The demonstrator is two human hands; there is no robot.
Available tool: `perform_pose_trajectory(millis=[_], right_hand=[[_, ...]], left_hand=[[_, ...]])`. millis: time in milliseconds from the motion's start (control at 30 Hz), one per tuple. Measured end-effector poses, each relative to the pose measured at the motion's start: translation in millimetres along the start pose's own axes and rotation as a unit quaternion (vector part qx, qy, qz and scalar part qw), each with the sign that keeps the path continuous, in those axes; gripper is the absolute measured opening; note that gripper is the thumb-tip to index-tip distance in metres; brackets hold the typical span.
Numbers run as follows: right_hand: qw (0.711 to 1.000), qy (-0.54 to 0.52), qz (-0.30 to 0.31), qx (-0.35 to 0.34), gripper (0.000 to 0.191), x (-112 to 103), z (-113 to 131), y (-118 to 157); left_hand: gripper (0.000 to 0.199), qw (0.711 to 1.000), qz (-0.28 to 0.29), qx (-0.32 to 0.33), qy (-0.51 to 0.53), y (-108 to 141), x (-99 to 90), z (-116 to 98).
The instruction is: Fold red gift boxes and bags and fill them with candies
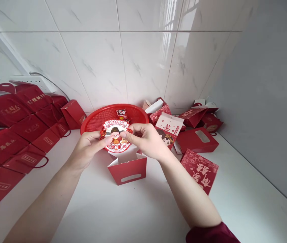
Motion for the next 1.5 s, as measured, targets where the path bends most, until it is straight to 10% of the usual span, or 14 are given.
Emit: perform_pose_trajectory(millis=[267, 967, 1067, 1233, 1500], right_hand=[[1.0, 0.026, 0.0, -0.017, 0.033, 0.7, 7.4, 4.2], [0.994, 0.023, -0.024, -0.107, 0.022, 2.4, 13.3, 4.5], [0.98, 0.116, -0.061, -0.149, 0.017, -1.8, 21.5, 7.2], [0.909, 0.257, -0.092, -0.314, 0.045, -10.0, 46.6, 20.2], [0.837, 0.357, -0.056, -0.41, 0.032, -10.7, 54.2, 32.0]], left_hand=[[0.016, 0.992, -0.036, 0.106, -0.049, 4.8, -5.8, -8.2], [0.021, 0.985, -0.037, 0.102, -0.135, 7.2, 1.8, -13.9], [0.014, 0.935, -0.111, 0.218, -0.257, 12.2, -1.6, -24.7], [0.008, 0.71, -0.151, 0.432, -0.536, 25.1, -2.1, -39.1], [0.012, 0.78, -0.086, 0.293, -0.545, 21.0, 1.9, -35.6]])
Point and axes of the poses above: each hand's wrist, its own y-axis away from the middle knuckle, its own x-axis out of the palm, z = x × y, the point moved 5 cm from there along -y, towards the middle knuckle, and after that the axes turned 9 degrees about y, right-handed, at the moved point
